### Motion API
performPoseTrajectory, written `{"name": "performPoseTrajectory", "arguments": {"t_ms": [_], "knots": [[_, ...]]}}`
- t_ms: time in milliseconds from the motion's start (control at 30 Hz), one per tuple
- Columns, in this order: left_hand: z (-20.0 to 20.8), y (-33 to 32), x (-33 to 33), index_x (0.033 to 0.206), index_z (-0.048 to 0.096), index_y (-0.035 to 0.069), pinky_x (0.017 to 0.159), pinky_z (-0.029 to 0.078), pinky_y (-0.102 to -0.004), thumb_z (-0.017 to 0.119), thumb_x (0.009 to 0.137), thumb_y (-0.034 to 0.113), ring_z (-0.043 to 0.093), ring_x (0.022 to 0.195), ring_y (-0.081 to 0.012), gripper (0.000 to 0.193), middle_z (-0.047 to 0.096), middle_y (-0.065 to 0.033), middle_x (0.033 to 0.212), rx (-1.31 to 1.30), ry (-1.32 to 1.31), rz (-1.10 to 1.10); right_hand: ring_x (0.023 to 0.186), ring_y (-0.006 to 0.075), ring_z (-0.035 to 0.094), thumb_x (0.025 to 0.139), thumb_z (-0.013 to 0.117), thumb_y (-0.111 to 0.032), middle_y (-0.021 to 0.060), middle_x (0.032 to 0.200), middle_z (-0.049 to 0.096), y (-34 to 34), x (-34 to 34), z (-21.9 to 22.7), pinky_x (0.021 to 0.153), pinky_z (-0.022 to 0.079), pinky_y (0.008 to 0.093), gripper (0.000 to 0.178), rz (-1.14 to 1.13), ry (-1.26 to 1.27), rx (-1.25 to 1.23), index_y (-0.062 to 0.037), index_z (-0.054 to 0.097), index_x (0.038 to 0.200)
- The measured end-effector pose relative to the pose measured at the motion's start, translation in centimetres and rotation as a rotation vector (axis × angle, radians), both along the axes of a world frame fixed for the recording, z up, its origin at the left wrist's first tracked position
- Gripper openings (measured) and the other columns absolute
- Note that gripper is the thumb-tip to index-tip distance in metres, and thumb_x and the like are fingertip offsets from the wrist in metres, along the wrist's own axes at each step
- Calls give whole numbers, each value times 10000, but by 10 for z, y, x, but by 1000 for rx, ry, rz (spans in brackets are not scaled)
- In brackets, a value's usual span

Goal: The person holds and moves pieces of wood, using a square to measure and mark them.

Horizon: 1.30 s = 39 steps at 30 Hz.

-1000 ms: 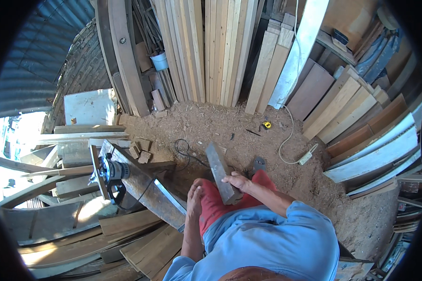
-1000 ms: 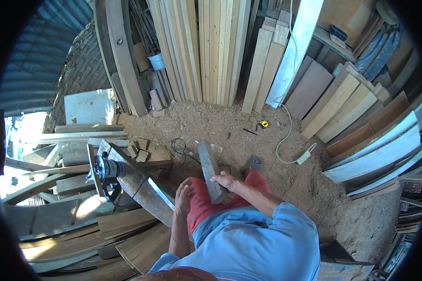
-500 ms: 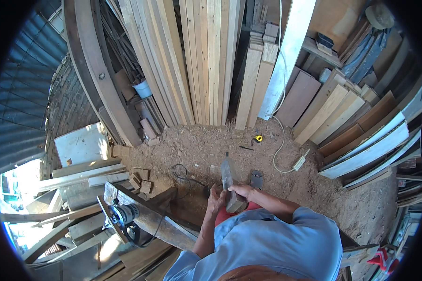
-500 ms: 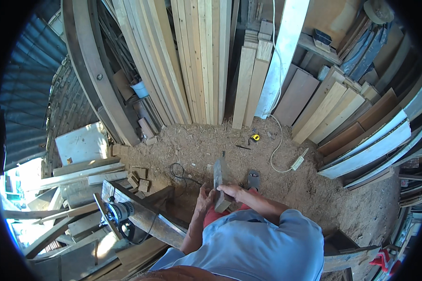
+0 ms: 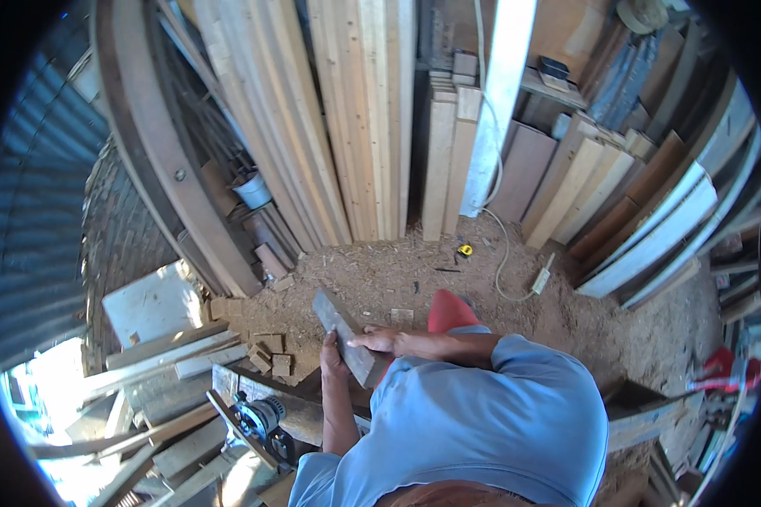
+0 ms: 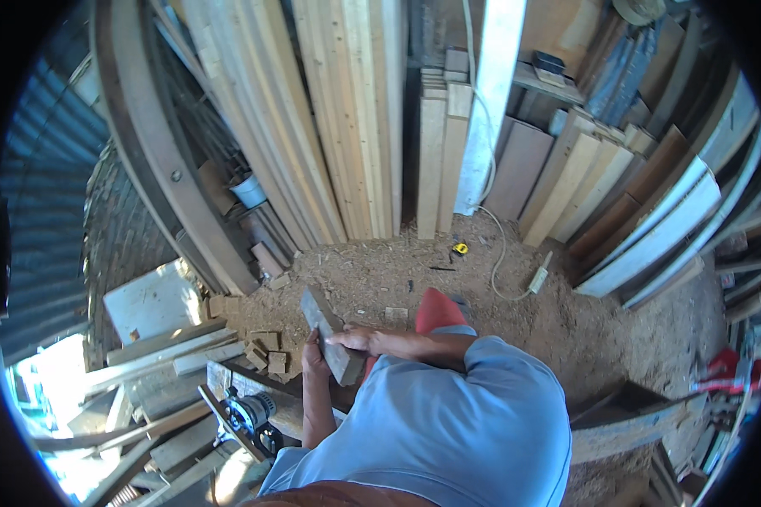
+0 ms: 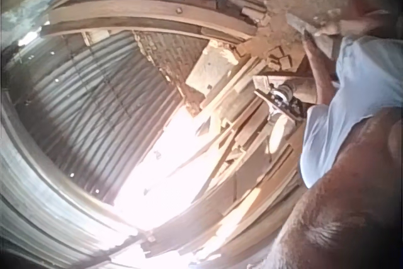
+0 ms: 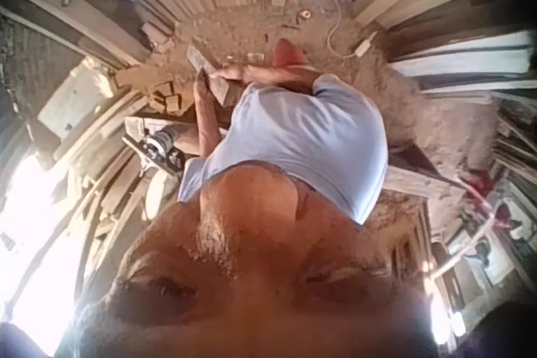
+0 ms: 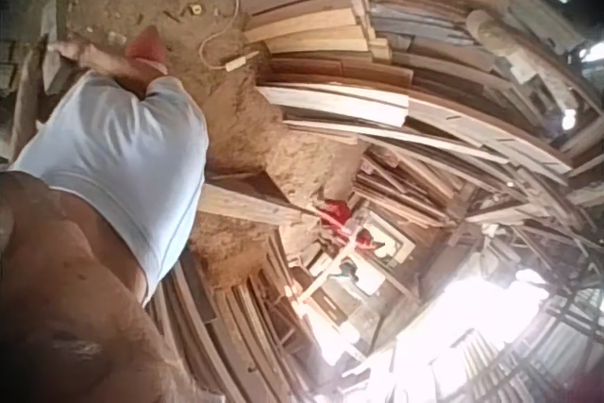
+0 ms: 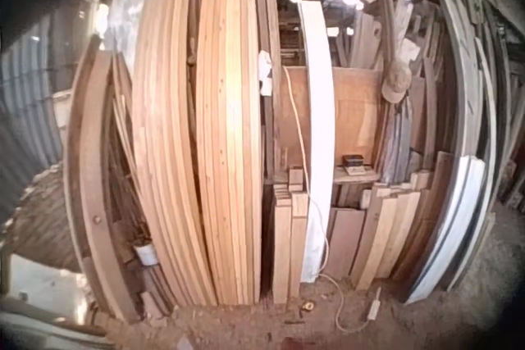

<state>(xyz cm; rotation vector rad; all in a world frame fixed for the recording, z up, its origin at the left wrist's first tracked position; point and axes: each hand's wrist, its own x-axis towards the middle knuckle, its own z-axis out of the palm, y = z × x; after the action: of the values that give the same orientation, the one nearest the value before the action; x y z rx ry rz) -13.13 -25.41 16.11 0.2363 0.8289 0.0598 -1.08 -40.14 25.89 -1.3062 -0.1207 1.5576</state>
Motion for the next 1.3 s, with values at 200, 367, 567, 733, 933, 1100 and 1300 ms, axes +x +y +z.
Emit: {"name": "performPoseTrajectory", "arguments": {"t_ms": [200, 367, 567, 733, 933, 1100, 1300], "knots": [[-43, 30, 17, 1408, 447, -3, 972, 506, -507, 318, 1046, 457, 631, 1096, -369, 599, 613, -213, 1268, -51, -59, -64, 772, 176, 686, 870, 664, -611, 92, 1017, 688, 12, 42, 2, 625, 551, 348, 627, 130, 36, -4, -48, 616, 1142], [-70, 59, 63, 1361, 478, -1, 918, 527, -466, 358, 1034, 398, 650, 1038, -336, 530, 638, -175, 1216, -42, -126, -145, 728, 187, 704, 893, 608, -641, 92, 987, 696, 35, 111, -4, 555, 529, 315, 673, 246, -50, 60, -55, 588, 1225], [-43, 95, 169, 1304, 507, 12, 862, 533, -433, 430, 997, 341, 651, 975, -299, 456, 644, -144, 1147, 96, 0, -230, 877, 181, 679, 938, 621, -524, 159, 1197, 640, 55, 208, 14, 662, 548, 320, 762, 283, -247, 307, -26, 392, 1466], [-26, 107, 267, 1256, 531, 23, 816, 538, -405, 490, 967, 293, 651, 923, -269, 398, 648, -118, 1089, 293, -17, -467, 1144, 291, 597, 936, 639, -456, 221, 1333, 571, 73, 294, 20, 829, 545, 385, 737, 423, -605, 308, -11, 389, 1467], [-29, 128, 347, 1199, 560, 37, 760, 544, -372, 561, 930, 235, 651, 860, -233, 334, 654, -88, 1020, 1394, -325, -1161, 1067, 317, 641, 887, 661, -455, 213, 1253, 621, 108, 359, -18, 899, 519, 407, 653, 337, -934, 265, 22, 551, 1319], [37, 132, 405, 1115, 571, 48, 687, 520, -297, 673, 866, 123, 607, 807, -144, 280, 610, -24, 927, 1129, -563, -1189, 781, 195, 654, 928, 646, -434, 136, 1080, 679, 93, 380, 24, 644, 533, 347, 601, 105, -750, 120, 1, 549, 1331], [45, 172, 444, 1105, 568, 67, 671, 510, -262, 661, 874, 80, 590, 770, -103, 250, 598, -19, 899, 234, -211, -1134, 809, 213, 661, 950, 620, -460, 155, 1081, 677, 120, 367, -7, 662, 538, 351, 611, -218, -737, 43, -35, 518, 1377]]}}
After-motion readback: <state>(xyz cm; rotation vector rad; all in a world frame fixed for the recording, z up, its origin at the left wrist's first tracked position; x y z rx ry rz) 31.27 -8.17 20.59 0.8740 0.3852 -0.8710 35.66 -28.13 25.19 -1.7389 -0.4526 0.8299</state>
